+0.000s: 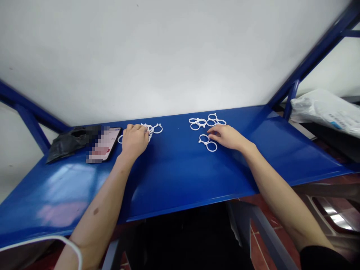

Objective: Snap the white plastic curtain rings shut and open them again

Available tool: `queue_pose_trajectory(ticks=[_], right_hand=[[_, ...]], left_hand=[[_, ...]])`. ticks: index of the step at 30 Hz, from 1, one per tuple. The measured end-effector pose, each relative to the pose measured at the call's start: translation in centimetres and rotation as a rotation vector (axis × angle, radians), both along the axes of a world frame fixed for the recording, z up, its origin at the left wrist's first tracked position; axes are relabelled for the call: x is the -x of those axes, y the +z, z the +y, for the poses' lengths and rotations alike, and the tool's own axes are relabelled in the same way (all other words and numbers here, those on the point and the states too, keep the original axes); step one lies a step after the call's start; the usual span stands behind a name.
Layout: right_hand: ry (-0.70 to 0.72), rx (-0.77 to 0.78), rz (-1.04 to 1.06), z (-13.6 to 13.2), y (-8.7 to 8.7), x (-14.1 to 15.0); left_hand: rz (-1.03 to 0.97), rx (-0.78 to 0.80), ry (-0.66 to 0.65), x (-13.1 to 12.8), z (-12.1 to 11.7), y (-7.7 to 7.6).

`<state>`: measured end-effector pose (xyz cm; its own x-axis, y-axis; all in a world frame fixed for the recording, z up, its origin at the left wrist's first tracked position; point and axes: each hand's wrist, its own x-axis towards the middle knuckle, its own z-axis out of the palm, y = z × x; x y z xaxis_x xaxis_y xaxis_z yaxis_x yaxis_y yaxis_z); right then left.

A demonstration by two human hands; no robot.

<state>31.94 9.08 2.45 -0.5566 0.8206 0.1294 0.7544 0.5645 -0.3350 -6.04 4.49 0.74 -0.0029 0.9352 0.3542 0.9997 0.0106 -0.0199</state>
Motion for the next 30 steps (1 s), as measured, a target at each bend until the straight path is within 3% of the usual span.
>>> queue_pose_trajectory(ticks=[6, 14, 18, 23, 30], right_hand=[[0.155, 0.103, 0.063, -0.3, 0.7, -0.5], [0.049, 0.042, -0.007, 0.2, -0.9, 0.3], [0.095, 0.035, 0.065, -0.2, 0.5, -0.2], [0.191, 0.213, 0.072, -1.8, 3.2, -1.3], [0.171, 0.291, -0.124, -2.8, 2.7, 0.1]], left_hand=[[-0.012, -0.046, 0.013, -1.2, -0.7, 1.0], [-0.024, 0.008, -0.022, -1.4, -0.7, 0.8], [-0.029, 0.043, -0.022, -1.4, -0.8, 0.8], [-0.059, 0.023, -0.038, -1.5, -0.9, 1.1], [-0.072, 0.032, -0.004, -1.6, -0.7, 1.0]])
